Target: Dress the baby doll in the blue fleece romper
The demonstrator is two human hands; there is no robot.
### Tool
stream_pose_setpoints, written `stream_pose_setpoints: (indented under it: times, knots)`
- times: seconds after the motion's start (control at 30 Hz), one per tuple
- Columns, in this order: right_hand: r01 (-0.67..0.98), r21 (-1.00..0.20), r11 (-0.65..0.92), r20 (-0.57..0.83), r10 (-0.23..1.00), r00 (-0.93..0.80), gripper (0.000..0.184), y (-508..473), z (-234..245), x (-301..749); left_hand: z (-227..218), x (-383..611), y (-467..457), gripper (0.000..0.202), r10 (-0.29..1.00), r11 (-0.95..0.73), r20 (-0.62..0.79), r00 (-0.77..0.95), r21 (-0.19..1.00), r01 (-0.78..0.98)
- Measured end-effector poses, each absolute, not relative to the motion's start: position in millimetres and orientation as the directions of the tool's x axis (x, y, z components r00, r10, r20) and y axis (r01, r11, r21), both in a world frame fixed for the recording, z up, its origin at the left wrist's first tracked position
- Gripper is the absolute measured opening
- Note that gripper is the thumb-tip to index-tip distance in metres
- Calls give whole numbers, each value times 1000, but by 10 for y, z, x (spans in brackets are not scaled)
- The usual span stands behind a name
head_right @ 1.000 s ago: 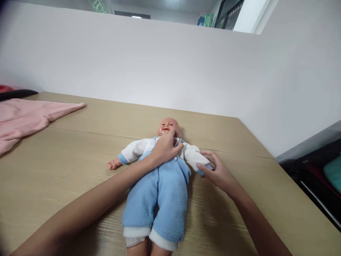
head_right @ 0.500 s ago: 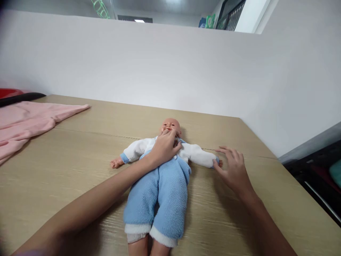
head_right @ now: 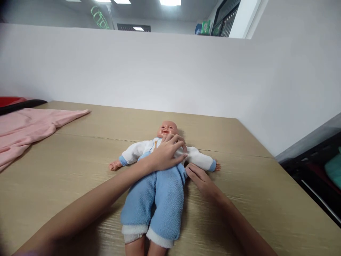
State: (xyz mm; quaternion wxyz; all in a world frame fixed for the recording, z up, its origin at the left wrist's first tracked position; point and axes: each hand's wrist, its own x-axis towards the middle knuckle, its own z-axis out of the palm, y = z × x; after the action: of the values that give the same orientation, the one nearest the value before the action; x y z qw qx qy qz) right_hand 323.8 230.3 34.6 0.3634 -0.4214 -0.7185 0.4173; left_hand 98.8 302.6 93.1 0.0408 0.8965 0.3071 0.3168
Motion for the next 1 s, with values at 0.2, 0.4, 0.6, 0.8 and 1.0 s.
stream_pose_setpoints:
  times: [0.2,0.4,0.6,0.8,1.0]
  knots:
    - [56,-998,-6,-29,906,-423,32,2301,269,3232,916,1009,2999,25,626,-778,461,629,307,549]
    - [-186,-946,-267,-190,917,-351,40,2339,210,3229,927,983,3015,41,584,-808,360,728,345,478]
    - [-213,-936,-279,-219,938,-267,42,2381,250,3174,937,977,3074,37,569,-785,256,782,451,424]
    - [-118,-975,-186,-154,959,-239,51,2413,151,3145,944,969,3122,38,596,-702,214,774,607,373]
    - [171,-980,105,87,990,-110,47,2371,65,3118,881,965,3128,29,650,-669,248,718,636,385]
